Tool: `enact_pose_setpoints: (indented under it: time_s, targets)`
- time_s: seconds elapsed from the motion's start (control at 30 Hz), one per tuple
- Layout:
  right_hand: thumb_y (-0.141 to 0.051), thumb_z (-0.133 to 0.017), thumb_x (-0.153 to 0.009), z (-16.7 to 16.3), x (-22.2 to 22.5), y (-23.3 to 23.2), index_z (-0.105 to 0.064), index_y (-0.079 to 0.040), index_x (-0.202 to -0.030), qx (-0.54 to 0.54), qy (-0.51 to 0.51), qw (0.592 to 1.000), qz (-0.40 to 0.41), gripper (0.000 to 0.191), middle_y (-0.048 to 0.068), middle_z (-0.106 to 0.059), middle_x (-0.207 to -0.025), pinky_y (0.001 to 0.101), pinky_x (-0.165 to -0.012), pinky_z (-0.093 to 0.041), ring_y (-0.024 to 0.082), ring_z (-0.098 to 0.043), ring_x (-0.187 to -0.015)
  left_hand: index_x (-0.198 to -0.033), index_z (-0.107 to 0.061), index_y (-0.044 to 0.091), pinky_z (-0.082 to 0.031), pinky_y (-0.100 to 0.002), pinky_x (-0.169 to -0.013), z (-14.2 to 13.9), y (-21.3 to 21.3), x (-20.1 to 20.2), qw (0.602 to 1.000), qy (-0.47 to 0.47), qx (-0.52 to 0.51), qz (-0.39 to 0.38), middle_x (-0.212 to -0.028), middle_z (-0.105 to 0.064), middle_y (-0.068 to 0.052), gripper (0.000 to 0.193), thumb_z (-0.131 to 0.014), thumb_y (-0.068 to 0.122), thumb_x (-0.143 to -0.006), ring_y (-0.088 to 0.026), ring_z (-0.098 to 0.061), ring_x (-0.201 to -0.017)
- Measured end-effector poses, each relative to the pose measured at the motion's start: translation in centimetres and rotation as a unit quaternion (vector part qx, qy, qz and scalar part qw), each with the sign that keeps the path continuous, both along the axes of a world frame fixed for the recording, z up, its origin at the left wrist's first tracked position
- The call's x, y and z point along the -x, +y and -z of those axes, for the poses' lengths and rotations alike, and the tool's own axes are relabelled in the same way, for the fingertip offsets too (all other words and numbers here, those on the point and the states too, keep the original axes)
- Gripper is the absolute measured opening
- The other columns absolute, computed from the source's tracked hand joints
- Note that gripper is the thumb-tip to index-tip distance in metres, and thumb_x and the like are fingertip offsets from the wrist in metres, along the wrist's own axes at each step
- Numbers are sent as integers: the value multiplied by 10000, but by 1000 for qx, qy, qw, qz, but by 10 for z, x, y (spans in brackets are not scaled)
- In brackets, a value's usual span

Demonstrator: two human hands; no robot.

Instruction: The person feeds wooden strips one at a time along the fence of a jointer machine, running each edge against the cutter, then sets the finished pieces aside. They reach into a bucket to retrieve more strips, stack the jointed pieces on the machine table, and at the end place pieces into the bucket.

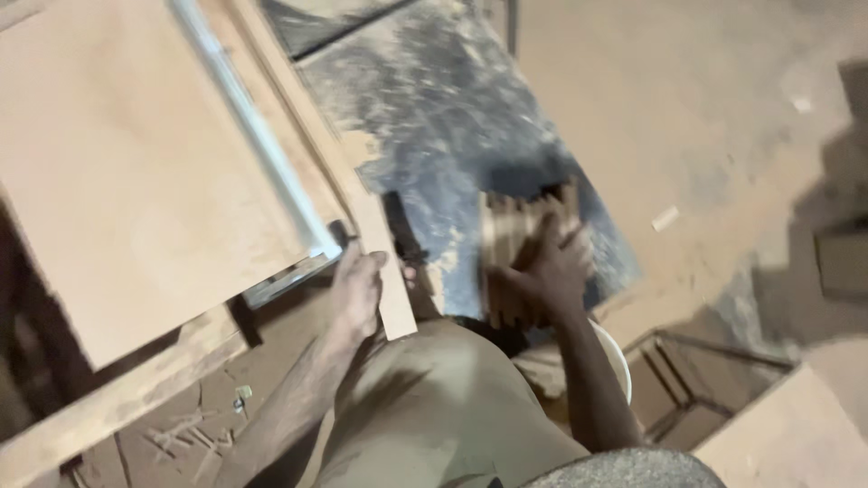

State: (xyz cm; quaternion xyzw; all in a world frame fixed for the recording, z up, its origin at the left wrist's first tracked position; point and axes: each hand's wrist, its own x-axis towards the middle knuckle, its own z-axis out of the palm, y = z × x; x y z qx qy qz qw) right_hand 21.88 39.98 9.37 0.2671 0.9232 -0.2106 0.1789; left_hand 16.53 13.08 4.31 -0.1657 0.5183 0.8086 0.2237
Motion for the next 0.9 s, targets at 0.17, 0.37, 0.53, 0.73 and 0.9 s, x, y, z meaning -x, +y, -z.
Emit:
enact_pose_setpoints:
  time_s: [0.17,0.37,0.53,0.73,0.9]
  targets:
    - [-737,-837,-575,21,11,2,-105,-165,-1630,-63,-1,998,-12,1406,348,12,-1643,635,-1190,-175,539,-87,-1517,-1200,-547,-45,-550,-317,-597,9,-100,31,938,172,272,-127,-910,-659,-77,200,-542,57,-1028,-152,-640,-725]
    - [-747,-827,-602,45,19,5,-105,-140,-1643,-105,18,993,-47,1405,367,-53,-1623,636,-1176,-195,552,-148,-1484,-1306,-546,-76,-600,-376,-755,61,-105,100,874,249,416,-32,-997,-698,-134,432,-664,87,-924,-246,-704,-847]
    - [-727,-841,-603,49,18,7,-138,-135,-1628,-117,38,991,-58,1377,357,-75,-1628,629,-1180,-199,536,-162,-1493,-1418,-539,-17,-518,-493,-972,60,-88,94,763,186,616,57,-1295,-598,-244,544,-669,296,-993,-401,-599,-1151]
    - [-681,-862,-573,56,21,11,-126,-142,-1628,-95,30,994,-50,1395,340,-64,-1637,627,-1171,-217,537,-156,-1490,-1457,-509,-8,-235,-638,-1155,55,-86,97,640,297,706,62,-1601,-385,-165,522,-520,298,-1035,-364,-299,-1491]
    - [-641,-881,-566,64,24,15,-119,-127,-1624,-106,31,992,-62,1401,372,-78,-1613,650,-1149,-228,560,-157,-1482,-1459,-483,-39,-180,-703,-1121,67,-94,118,617,288,723,116,-1592,-350,-178,535,-463,278,-1028,-390,-263,-1484]
